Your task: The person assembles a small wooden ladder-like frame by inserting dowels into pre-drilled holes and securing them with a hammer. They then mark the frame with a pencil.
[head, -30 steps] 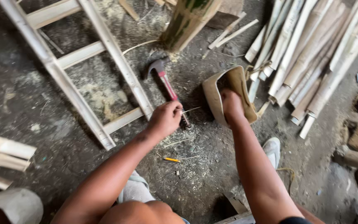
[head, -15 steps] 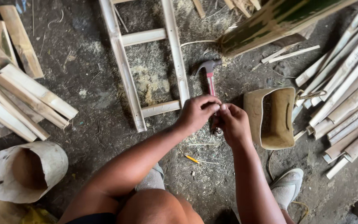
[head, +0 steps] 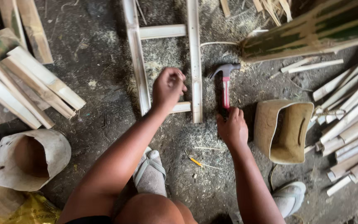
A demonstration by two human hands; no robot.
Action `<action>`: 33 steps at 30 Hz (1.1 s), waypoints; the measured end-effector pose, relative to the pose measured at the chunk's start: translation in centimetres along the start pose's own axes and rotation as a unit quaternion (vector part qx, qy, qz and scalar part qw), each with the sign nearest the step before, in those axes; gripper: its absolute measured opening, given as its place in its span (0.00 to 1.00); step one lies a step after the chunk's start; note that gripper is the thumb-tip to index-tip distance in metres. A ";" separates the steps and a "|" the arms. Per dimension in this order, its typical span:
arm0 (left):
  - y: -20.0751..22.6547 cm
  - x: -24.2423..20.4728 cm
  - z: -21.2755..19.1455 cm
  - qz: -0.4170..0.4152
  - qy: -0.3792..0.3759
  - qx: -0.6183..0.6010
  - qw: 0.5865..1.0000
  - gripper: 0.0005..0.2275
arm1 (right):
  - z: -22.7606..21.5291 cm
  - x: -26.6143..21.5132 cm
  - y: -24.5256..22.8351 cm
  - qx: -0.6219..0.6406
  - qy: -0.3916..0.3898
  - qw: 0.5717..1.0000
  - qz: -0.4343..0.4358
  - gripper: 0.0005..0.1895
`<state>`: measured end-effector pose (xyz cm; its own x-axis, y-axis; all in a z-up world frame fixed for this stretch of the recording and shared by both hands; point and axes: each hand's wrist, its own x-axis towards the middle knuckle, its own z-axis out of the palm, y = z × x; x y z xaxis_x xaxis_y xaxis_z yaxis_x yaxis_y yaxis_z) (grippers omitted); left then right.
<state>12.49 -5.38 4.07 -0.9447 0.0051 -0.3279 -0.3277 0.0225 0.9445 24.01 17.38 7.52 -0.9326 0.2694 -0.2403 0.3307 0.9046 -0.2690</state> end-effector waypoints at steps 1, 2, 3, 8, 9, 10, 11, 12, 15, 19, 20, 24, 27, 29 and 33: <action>-0.1 1.3 -0.8 0.052 0.050 0.027 0.997 0.02 | 0.6 0.2 -0.1 -0.012 -0.023 0.999 0.024 0.27; -0.1 2.8 -1.8 0.103 0.099 0.055 0.988 0.01 | 1.0 0.7 0.0 -0.015 -0.025 0.999 0.039 0.26; -0.2 4.4 -2.9 0.124 0.146 0.079 0.978 0.02 | 1.4 0.7 0.3 -0.019 -0.034 0.998 0.056 0.26; 0.2 8.5 -7.4 0.188 0.330 0.161 0.911 0.03 | 3.3 1.5 2.2 -0.065 -0.009 0.998 0.025 0.20; -0.1 9.1 -7.7 0.178 0.351 0.162 0.905 0.02 | 3.3 1.2 2.5 -0.042 -0.009 0.998 0.040 0.19; -0.5 9.7 -7.8 0.169 0.372 0.163 0.898 0.02 | 3.3 0.9 2.5 -0.019 -0.009 0.998 0.054 0.19; -0.9 10.3 -7.9 0.162 0.385 0.164 0.894 0.02 | 3.1 0.4 2.2 -0.008 0.013 0.999 0.047 0.20; -1.3 10.8 -7.7 0.154 0.397 0.164 0.890 0.02 | 2.6 -0.1 1.7 0.003 0.035 0.999 0.039 0.21; -2.0 12.3 -6.5 0.152 0.424 0.167 0.877 0.03 | 0.5 -0.2 -1.0 0.070 0.038 0.995 0.063 0.22; -1.4 11.5 -5.7 0.136 0.405 0.232 0.874 0.06 | -2.3 0.9 -5.2 0.209 0.043 0.976 0.033 0.20; -1.1 11.1 -5.7 0.137 0.400 0.230 0.877 0.06 | -2.9 1.1 -6.1 0.284 0.046 0.958 -0.009 0.20; 0.1 11.0 -6.0 0.177 0.392 0.233 0.872 0.07 | -3.9 3.6 -8.8 0.405 0.007 0.909 -0.097 0.21; 0.6 10.6 -6.2 0.199 0.386 0.231 0.871 0.06 | -3.2 5.8 -9.8 0.310 -0.035 0.943 -0.115 0.23; 0.5 10.8 -6.3 0.191 0.384 0.223 0.875 0.05 | -2.3 6.7 -10.2 0.265 -0.059 0.951 -0.150 0.24; -0.5 11.5 -6.1 0.187 0.392 0.232 0.870 0.04 | -0.4 8.0 -12.4 0.218 -0.109 0.945 -0.218 0.22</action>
<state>1.72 -11.39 -0.04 -0.7621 -0.5808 0.2862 -0.1273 0.5678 0.8133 12.45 8.47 9.28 -0.9575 -0.2153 -0.1921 -0.0055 0.6791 -0.7340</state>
